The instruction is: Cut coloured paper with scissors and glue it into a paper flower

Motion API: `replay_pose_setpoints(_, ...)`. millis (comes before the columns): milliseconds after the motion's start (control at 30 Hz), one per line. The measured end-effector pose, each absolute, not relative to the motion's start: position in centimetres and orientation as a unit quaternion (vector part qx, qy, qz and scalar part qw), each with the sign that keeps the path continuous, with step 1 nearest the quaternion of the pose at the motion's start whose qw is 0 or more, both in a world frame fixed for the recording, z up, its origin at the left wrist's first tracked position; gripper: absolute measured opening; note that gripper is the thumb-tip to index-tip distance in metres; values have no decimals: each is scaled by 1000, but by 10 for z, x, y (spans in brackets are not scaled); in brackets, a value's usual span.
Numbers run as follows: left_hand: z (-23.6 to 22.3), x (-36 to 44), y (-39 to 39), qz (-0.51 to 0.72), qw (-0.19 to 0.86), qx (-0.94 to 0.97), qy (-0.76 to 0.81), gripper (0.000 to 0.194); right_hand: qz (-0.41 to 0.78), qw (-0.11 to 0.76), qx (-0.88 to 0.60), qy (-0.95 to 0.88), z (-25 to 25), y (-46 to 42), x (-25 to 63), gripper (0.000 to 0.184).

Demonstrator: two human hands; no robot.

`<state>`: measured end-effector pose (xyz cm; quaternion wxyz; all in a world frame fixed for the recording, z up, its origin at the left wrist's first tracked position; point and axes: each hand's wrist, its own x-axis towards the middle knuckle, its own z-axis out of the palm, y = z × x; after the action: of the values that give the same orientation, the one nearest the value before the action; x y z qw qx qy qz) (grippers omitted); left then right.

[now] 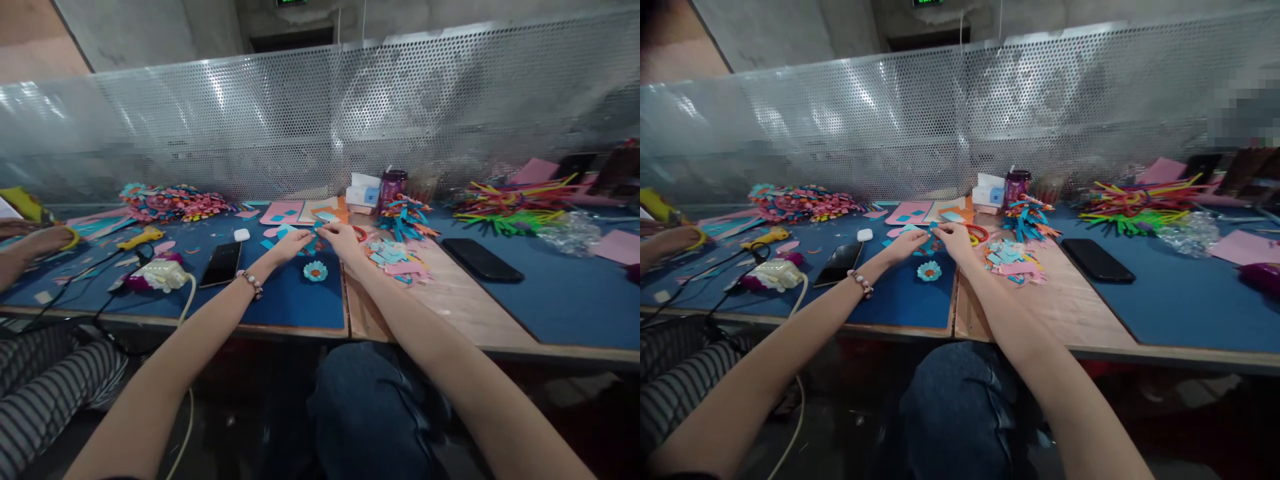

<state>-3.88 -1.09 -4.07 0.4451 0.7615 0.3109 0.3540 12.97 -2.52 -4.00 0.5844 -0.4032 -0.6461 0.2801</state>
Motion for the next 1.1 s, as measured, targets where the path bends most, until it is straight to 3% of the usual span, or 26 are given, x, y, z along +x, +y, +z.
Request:
replay_pose_setpoints(300, -38, -42, -14, 365, 462, 740, 324, 42, 276, 586, -417, -638, -45, -16, 131, 33)
replay_pose_setpoints(500, -36, -41, -14, 402, 424, 734, 347, 41, 387, 579, -374, -612, -45, -31, 121, 32)
replay_pose_setpoints(700, -32, -40, -17, 417, 413, 721, 369, 41, 512, 632, -338, -475, -47, -38, 110, 35)
replay_pose_setpoints(1100, -39, -35, -17, 428, 396, 712, 390, 43, 473, 672, -346, -453, -56, -26, 112, 33)
